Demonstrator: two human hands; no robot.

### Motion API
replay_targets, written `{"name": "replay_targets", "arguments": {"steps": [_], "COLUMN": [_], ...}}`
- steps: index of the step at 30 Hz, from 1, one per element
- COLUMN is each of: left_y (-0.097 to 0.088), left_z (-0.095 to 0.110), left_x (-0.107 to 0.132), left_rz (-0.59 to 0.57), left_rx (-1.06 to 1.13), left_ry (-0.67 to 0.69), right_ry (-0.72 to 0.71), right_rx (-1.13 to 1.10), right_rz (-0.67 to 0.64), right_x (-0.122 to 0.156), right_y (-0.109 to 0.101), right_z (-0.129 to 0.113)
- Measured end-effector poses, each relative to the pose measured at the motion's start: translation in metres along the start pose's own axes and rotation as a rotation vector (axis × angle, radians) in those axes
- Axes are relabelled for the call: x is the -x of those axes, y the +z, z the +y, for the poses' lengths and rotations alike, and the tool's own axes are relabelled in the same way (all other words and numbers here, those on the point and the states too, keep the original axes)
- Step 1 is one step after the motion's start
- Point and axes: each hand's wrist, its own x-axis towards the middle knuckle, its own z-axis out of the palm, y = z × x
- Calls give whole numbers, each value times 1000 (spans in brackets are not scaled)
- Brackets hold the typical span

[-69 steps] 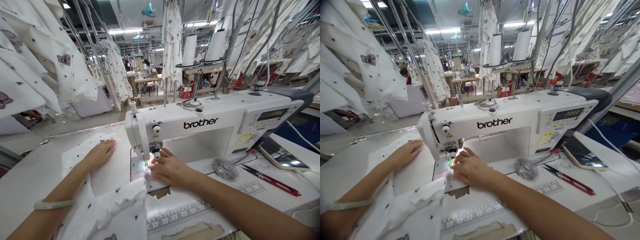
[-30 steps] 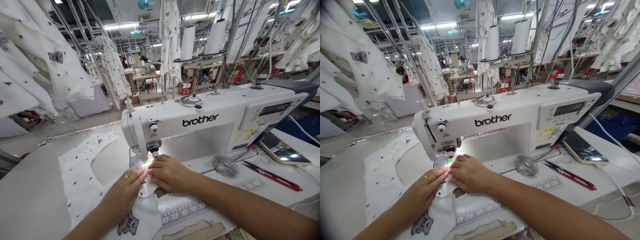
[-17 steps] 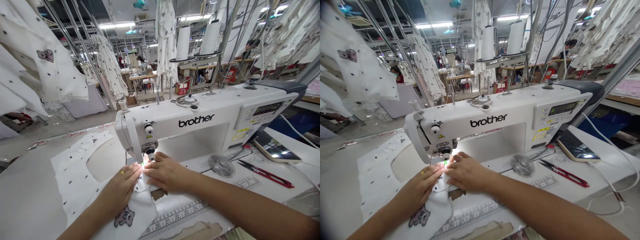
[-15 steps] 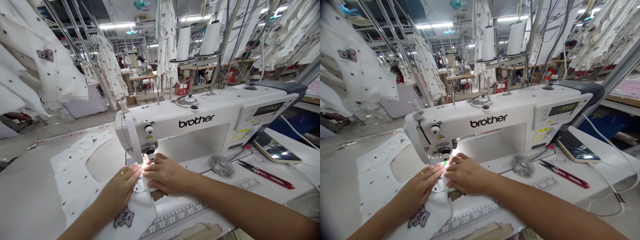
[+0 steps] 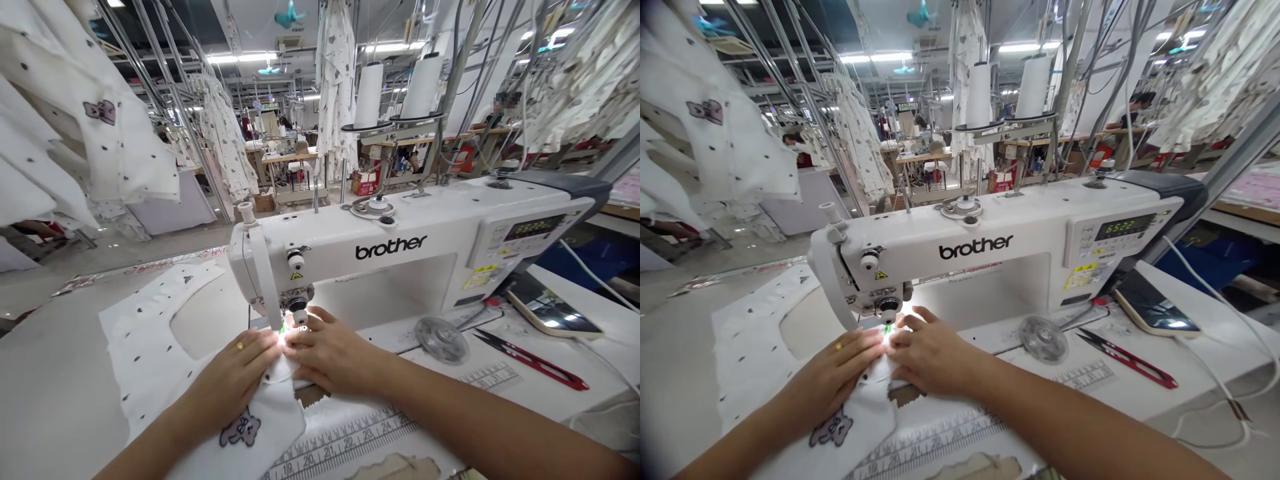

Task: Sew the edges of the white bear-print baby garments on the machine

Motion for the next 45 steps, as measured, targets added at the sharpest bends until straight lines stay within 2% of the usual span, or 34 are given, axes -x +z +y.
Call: {"name": "replay_targets", "arguments": {"steps": [2,4,8,12,15,22,26,31,36,45], "left_y": [0,1,2,-2,-5,-5,2,8,7,6], "left_z": [0,-2,-12,-16,-13,-9,-20,-30,-29,-24], "left_x": [0,-1,-10,-16,-14,-6,-8,-10,-11,-10], "left_rz": [22,40,40,-8,-10,0,10,-62,-69,-104], "left_rx": [-1,-25,-74,-21,-17,35,0,-9,-5,-4], "left_ry": [74,92,60,-18,-21,45,-20,-112,-151,-192], "right_ry": [8,38,103,61,17,42,85,90,65,42], "right_rx": [6,14,33,9,-12,-11,27,5,-16,-62], "right_rz": [-8,-22,2,58,83,-6,-16,20,83,115], "right_x": [0,0,0,1,1,1,-1,-1,0,-2], "right_y": [0,1,5,6,3,3,4,5,6,3], "right_z": [0,0,3,9,10,6,5,9,15,16]}}
